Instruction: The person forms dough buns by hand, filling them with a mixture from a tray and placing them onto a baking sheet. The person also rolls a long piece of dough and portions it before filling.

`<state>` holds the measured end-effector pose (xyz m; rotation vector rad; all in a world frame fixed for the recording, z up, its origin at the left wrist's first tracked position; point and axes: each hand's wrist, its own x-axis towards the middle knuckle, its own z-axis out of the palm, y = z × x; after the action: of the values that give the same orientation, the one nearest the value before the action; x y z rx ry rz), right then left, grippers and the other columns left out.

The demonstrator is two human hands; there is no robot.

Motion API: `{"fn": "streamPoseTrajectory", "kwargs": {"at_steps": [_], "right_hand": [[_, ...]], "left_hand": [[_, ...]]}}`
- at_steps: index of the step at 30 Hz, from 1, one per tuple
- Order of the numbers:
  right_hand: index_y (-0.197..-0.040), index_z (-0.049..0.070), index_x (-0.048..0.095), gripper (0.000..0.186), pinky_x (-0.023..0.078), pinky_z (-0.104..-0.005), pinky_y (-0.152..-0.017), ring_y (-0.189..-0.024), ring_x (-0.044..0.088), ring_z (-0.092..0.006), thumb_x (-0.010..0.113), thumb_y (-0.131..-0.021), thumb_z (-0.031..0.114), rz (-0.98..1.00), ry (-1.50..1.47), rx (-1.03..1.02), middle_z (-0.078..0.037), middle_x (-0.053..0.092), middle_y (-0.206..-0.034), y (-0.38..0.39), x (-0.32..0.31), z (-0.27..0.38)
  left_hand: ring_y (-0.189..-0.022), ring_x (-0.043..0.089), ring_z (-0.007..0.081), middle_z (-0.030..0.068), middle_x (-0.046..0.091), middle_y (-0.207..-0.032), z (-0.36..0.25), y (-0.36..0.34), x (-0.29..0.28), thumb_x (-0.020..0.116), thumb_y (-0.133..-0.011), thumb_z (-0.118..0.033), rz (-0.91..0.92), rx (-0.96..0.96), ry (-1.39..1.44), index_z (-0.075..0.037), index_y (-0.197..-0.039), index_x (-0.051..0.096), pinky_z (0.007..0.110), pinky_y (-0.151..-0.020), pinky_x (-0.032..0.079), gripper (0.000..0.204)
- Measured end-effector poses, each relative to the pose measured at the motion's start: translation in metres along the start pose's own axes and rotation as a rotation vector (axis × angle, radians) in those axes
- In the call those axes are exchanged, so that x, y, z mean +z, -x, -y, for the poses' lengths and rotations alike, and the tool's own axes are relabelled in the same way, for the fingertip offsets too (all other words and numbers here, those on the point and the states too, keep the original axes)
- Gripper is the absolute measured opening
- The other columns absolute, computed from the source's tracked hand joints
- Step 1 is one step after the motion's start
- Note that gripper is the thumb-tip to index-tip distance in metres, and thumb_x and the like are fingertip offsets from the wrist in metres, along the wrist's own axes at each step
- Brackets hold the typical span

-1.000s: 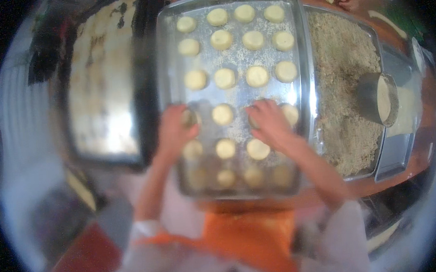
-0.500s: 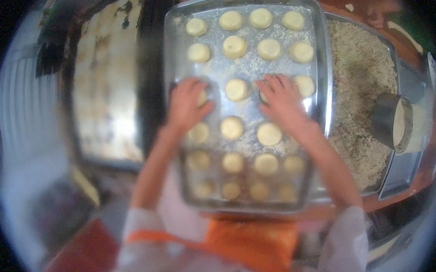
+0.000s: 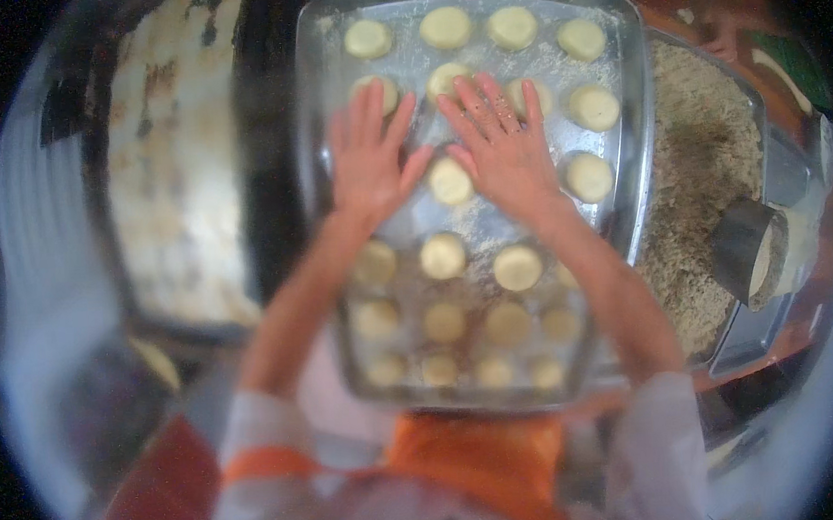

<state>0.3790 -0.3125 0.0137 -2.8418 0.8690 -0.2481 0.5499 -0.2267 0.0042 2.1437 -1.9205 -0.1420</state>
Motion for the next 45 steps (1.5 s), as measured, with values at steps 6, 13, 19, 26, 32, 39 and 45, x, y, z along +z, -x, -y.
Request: {"fn": "streamPoseTrajectory", "kwargs": {"at_steps": [6, 13, 19, 26, 32, 39, 45], "right_hand": [[-0.133, 0.015, 0.037, 0.058, 0.016, -0.0549, -0.105, -0.13, 0.029, -0.0208, 0.056, -0.082, 0.035, -0.05, 0.034, -0.047, -0.001, 0.036, -0.138, -0.001, 0.003, 0.001], [-0.127, 0.01, 0.041, 0.05, 0.026, -0.0458, -0.101, -0.123, 0.036, -0.0256, 0.058, -0.082, 0.026, -0.226, -0.389, 0.108, -0.009, 0.041, -0.132, 0.008, -0.006, -0.012], [-0.118, 0.006, 0.047, 0.05, 0.036, -0.0421, -0.092, -0.111, 0.042, -0.0308, 0.065, -0.074, 0.021, 0.182, -0.107, 0.033, -0.012, 0.047, -0.118, 0.063, -0.035, 0.004], [-0.12, 0.007, 0.046, 0.053, 0.032, -0.0425, -0.097, -0.113, 0.039, -0.0324, 0.067, -0.072, 0.016, 0.251, -0.338, 0.065, -0.014, 0.045, -0.122, 0.062, -0.04, -0.009], [-0.12, 0.004, 0.045, 0.053, 0.034, -0.0428, -0.097, -0.113, 0.042, -0.0331, 0.067, -0.073, 0.016, 0.032, -0.269, 0.081, -0.016, 0.046, -0.121, 0.028, -0.069, -0.028], [-0.118, 0.006, 0.047, 0.049, 0.035, -0.0428, -0.096, -0.112, 0.042, -0.0313, 0.066, -0.074, 0.018, 0.127, -0.156, 0.091, -0.012, 0.047, -0.122, -0.014, -0.034, -0.052], [-0.117, 0.006, 0.05, 0.044, 0.034, -0.0424, -0.094, -0.114, 0.042, -0.0288, 0.062, -0.078, 0.025, 0.072, -0.089, 0.048, -0.01, 0.048, -0.123, -0.007, -0.029, -0.049]], "left_hand": [[-0.133, 0.018, 0.032, 0.0159, 0.022, -0.143, 0.002, -0.004, -0.003, 0.051, -0.083, -0.045, 0.009, -0.005, 0.021, -0.015, -0.135, 0.036, 0.05, -0.108, 0.01, 0.061], [-0.121, 0.036, 0.0334, 0.0182, 0.037, -0.131, 0.011, 0.029, -0.022, 0.064, -0.076, -0.028, -0.087, -0.182, 0.248, -0.005, -0.125, 0.042, 0.047, -0.102, 0.025, 0.058], [-0.109, 0.044, 0.0338, 0.017, 0.047, -0.112, 0.003, 0.052, -0.039, 0.069, -0.071, -0.025, 0.216, -0.219, 0.2, -0.002, -0.12, 0.044, 0.041, -0.092, 0.038, 0.059], [-0.107, 0.044, 0.0355, 0.0201, 0.046, -0.112, 0.005, 0.005, -0.072, 0.071, -0.069, -0.018, -0.13, -0.163, 0.26, -0.002, -0.119, 0.044, 0.042, -0.092, 0.038, 0.06], [-0.101, 0.047, 0.033, 0.0162, 0.05, -0.106, 0.036, -0.045, -0.023, 0.073, -0.066, -0.022, -0.002, -0.082, 0.122, -0.002, -0.114, 0.048, 0.042, -0.086, 0.039, 0.057], [-0.108, 0.044, 0.0333, 0.0175, 0.049, -0.114, 0.031, -0.043, -0.033, 0.068, -0.07, -0.035, 0.04, -0.033, 0.064, -0.003, -0.109, 0.052, 0.045, -0.092, 0.034, 0.053], [-0.124, 0.033, 0.0335, 0.0183, 0.037, -0.133, 0.024, -0.093, 0.003, 0.052, -0.084, -0.038, -0.314, 0.024, -0.137, -0.009, -0.124, 0.047, 0.048, -0.102, 0.024, 0.049]]}}
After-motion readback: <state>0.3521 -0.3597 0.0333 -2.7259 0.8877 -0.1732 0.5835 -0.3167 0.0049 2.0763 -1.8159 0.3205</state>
